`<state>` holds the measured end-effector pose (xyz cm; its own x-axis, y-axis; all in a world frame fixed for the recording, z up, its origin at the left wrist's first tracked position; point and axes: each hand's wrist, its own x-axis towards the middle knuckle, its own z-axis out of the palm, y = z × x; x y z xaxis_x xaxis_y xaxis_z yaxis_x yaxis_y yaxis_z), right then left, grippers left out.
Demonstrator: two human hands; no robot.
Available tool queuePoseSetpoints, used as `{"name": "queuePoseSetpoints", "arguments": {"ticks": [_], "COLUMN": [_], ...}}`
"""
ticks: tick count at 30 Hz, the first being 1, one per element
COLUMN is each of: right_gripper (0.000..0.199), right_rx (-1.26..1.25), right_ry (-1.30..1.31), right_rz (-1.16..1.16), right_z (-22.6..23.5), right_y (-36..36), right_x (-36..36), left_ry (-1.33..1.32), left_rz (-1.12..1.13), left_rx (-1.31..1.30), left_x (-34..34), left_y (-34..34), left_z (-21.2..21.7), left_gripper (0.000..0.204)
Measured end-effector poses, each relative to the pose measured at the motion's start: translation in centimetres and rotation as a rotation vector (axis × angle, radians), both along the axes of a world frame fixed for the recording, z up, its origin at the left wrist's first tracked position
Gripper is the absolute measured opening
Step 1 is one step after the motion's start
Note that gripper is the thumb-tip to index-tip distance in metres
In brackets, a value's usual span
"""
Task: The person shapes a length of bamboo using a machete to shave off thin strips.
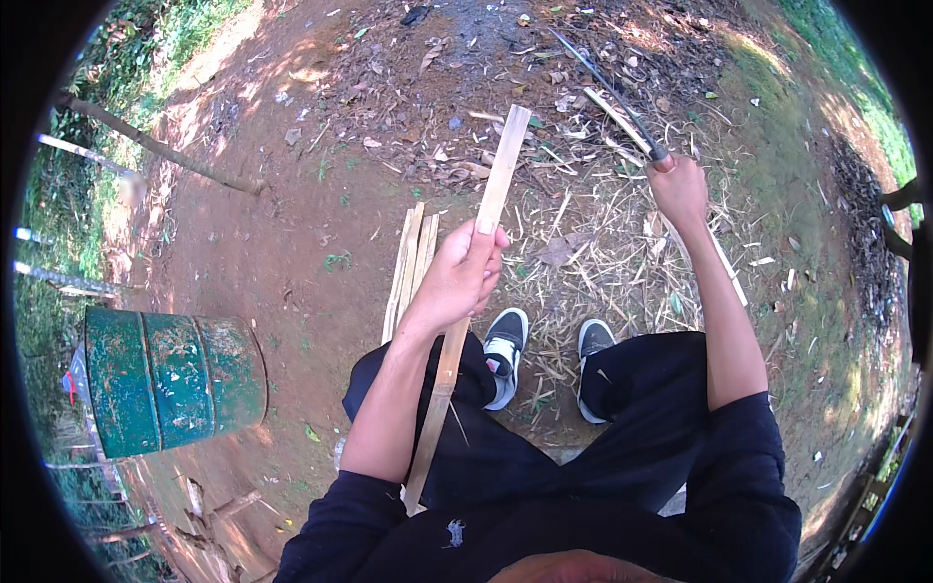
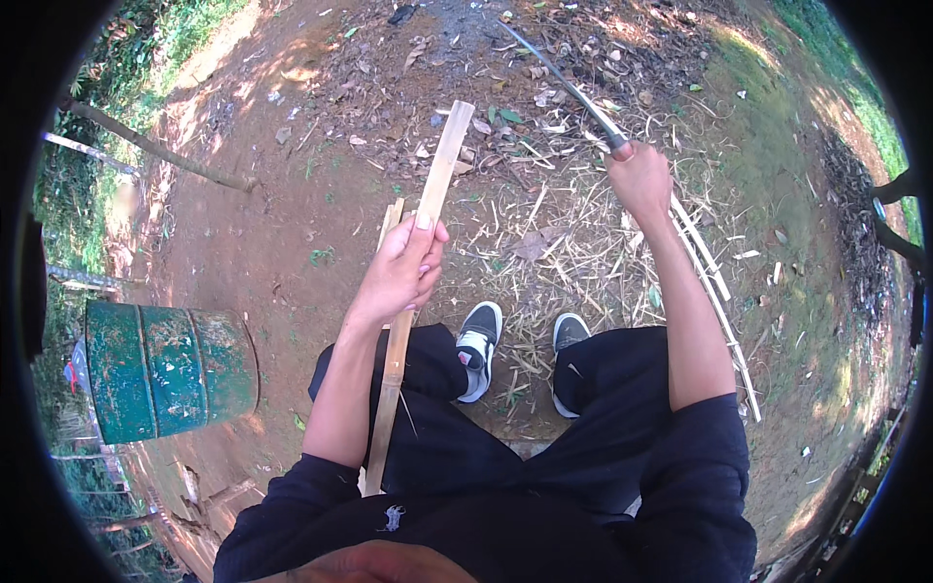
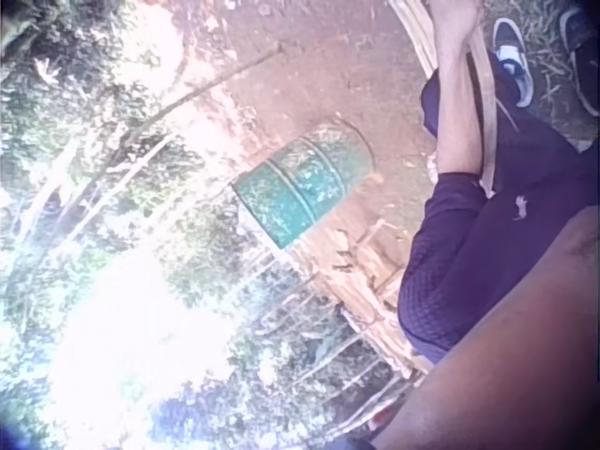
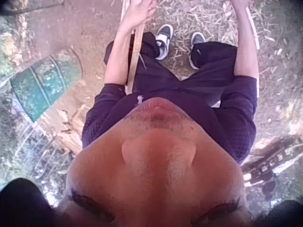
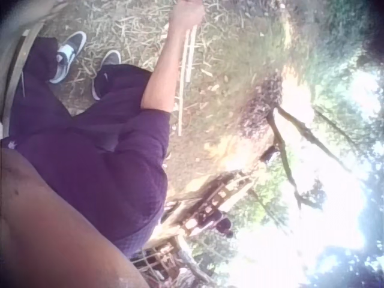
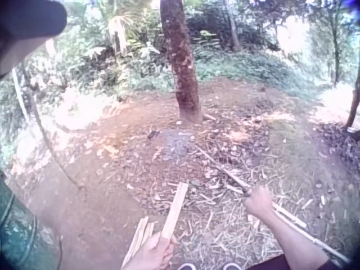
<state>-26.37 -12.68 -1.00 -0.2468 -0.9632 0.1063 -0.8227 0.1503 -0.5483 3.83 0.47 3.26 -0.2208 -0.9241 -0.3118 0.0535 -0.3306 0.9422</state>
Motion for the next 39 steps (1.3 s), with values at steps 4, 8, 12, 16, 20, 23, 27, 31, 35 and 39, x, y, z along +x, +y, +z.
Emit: {"name": "queuePoseSetpoints", "arguments": {"ticks": [4, 8, 12, 16, 20, 23, 27, 31, 35, 39], "right_gripper": [0.016, 0.014, 0.008, 0.011, 0.021, 0.040, 0.041, 0.027, 0.017, 0.014], "right_rx": [-0.187, -0.341, -0.475, -0.569, -0.069, 0.067, 0.053, -0.043, -0.179, -0.382], "right_ry": [-0.202, -0.069, 0.150, 0.254, 0.281, 0.111, 0.016, -0.075, -0.002, 0.078], "right_rz": [0.266, 0.606, 0.695, 0.726, 0.144, -0.235, -0.175, 0.017, 0.310, 0.537], "right_z": [0.0, 0.1, -0.1, 0.9, -0.1, -3.3, -4.4, -0.6, -0.3, -1.1], "right_y": [1.4, 3.2, 4.1, 4.4, -1.9, -4.2, -3.4, -0.8, 1.1, 2.0], "right_x": [1.6, 3.8, 5.7, 5.9, -0.1, -5.8, -5.9, -1.0, 1.7, 3.4], "left_ry": [-0.001, 0.013, 0.053, 0.045, 0.054, 0.115, 0.021, 0.039, -0.035, -0.035], "left_rz": [-0.006, -0.027, -0.087, -0.132, -0.200, -0.269, -0.106, -0.126, -0.103, -0.087], "left_rx": [-0.027, 0.029, 0.024, 0.029, 0.031, 0.028, 0.019, 0.028, 0.025, 0.032], "left_x": [-0.5, -1.0, -2.0, -2.5, -3.4, -4.1, -2.7, -2.8, -2.8, -2.5], "left_y": [-0.3, -0.4, 0.0, 0.6, 1.9, 1.9, 0.3, 0.0, 0.1, 0.1], "left_z": [0.0, -0.1, 0.1, 0.1, -0.5, 0.1, -2.2, -0.7, -0.9, -1.0], "left_gripper": [0.029, 0.033, 0.034, 0.032, 0.031, 0.031, 0.031, 0.033, 0.032, 0.031]}}
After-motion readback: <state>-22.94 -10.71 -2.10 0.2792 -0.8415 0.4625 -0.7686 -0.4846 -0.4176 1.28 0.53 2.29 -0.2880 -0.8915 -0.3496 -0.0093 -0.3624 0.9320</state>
